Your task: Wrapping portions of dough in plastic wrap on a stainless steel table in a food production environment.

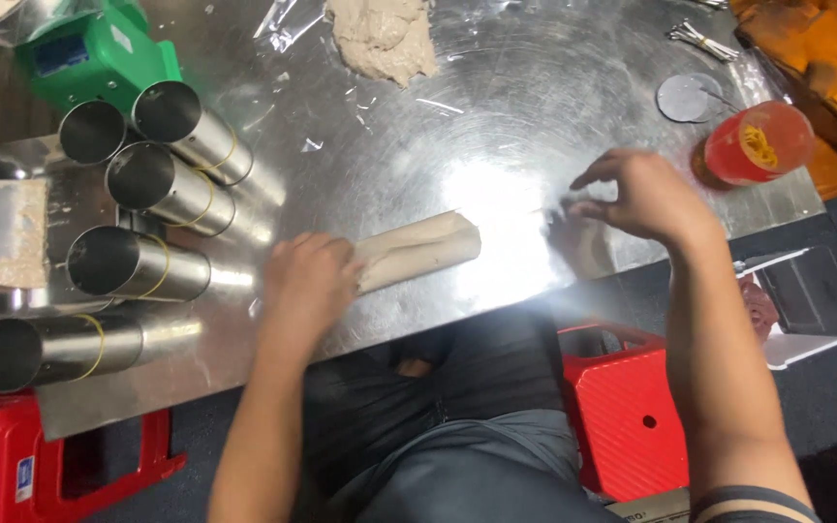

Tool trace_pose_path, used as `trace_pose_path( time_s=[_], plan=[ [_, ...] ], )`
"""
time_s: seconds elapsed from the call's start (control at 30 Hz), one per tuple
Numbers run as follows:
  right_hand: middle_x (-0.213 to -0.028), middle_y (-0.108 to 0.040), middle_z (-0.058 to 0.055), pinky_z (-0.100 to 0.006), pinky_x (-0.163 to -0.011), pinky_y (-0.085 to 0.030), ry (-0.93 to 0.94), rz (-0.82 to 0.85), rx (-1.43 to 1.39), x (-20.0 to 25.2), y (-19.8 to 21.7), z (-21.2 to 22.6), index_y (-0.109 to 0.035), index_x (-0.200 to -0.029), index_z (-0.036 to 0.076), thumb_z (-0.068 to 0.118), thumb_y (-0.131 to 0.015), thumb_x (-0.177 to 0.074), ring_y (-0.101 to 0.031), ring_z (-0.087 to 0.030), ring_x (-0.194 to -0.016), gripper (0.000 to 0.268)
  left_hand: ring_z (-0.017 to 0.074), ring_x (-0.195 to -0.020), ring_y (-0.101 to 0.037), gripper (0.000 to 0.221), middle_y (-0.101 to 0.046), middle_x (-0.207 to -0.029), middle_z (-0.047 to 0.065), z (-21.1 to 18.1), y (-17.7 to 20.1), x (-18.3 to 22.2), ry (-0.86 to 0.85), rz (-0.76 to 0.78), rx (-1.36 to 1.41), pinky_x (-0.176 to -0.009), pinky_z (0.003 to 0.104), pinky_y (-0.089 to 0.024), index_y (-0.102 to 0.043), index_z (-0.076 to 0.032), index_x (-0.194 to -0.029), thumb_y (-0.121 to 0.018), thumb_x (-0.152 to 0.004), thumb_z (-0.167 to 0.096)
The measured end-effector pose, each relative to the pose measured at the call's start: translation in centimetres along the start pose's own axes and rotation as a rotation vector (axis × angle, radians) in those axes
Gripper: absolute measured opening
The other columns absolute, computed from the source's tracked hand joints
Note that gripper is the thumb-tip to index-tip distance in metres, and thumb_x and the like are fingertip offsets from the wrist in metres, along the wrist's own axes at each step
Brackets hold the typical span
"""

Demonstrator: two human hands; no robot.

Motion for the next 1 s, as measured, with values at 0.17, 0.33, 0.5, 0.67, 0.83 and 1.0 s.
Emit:
trace_pose_path(
  time_s=[0.17, 0.33, 0.5, 0.67, 0.83, 1.0],
  plan=[
    [-0.116, -0.073, -0.026, -0.055, -0.096, -0.05, -0.031, 0.049, -0.375, -0.4, -4.1, -0.2, -0.078, -0.108, 0.003, 0.017, -0.082, -0.08, -0.068, -0.047, -0.11, 0.032, 0.0346, -0.106, -0.069, 0.035, -0.074, -0.099, 0.014, 5.0, 2.1, 5.2, 0.107, -0.1, -0.064, -0.099, 0.05, -0.048, -0.076, -0.01, -0.115, -0.073, -0.094, -0.038],
    [-0.14, -0.054, -0.007, -0.037, -0.109, -0.044, 0.227, -0.046, -0.615, -1.4, -6.3, 1.7, -0.079, -0.11, 0.017, 0.025, -0.078, -0.089, -0.058, -0.02, -0.128, 0.022, 0.0362, -0.109, -0.065, 0.05, -0.069, -0.12, 0.023, 10.6, 4.3, 14.3, 0.272, -0.656, 0.136, -0.097, 0.049, -0.051, -0.074, 0.004, -0.128, -0.089, -0.085, -0.016],
    [-0.153, -0.047, -0.009, -0.047, -0.119, -0.037, 0.345, -0.11, -0.642, -1.9, -5.6, 4.2, -0.078, -0.112, 0.018, 0.023, -0.076, -0.092, -0.044, -0.028, -0.139, 0.022, 0.0264, -0.115, -0.062, 0.044, -0.065, -0.123, 0.013, 14.5, -1.2, 14.4, 0.413, -0.585, 0.351, -0.098, 0.037, -0.052, -0.075, -0.002, -0.121, -0.088, -0.081, -0.014],
    [-0.114, -0.076, -0.009, -0.049, -0.111, -0.04, 0.436, -0.207, -0.715, -2.2, -6.8, 3.8, -0.082, -0.096, 0.014, 0.025, -0.073, -0.096, -0.058, -0.031, -0.122, 0.014, 0.0401, -0.121, -0.063, 0.04, -0.065, -0.124, 0.014, 13.9, -1.3, 11.9, 0.468, -0.529, 0.498, -0.105, 0.05, -0.049, -0.075, -0.004, -0.115, -0.088, -0.079, -0.014],
    [-0.104, -0.078, -0.013, -0.045, -0.104, -0.048, 0.422, -0.314, -0.797, -1.7, -5.6, 3.0, -0.082, -0.093, 0.007, 0.022, -0.077, -0.093, -0.065, -0.031, -0.111, 0.015, 0.0388, -0.131, -0.057, 0.036, -0.056, -0.137, 0.014, 12.0, -1.4, 9.5, 0.532, -0.397, 0.667, -0.111, 0.052, -0.045, -0.074, -0.006, -0.116, -0.084, -0.085, -0.019],
    [-0.098, -0.077, -0.016, -0.042, -0.096, -0.052, 0.41, -0.432, -0.872, -1.5, -5.1, 1.5, -0.08, -0.089, 0.003, 0.017, -0.08, -0.091, -0.066, -0.03, -0.1, 0.014, 0.036, -0.116, -0.061, 0.063, -0.061, -0.119, 0.018, 13.8, -2.2, 10.1, 0.585, -0.468, 0.646, -0.102, 0.046, -0.049, -0.053, 0.003, -0.141, -0.081, -0.09, -0.021]
  ],
)
Point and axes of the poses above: each hand's wrist, its own x-axis away from the middle knuckle, its own y-axis out of the back of the hand, z = x × y, the point moved 10 cm from there along -x, towards the middle knuckle
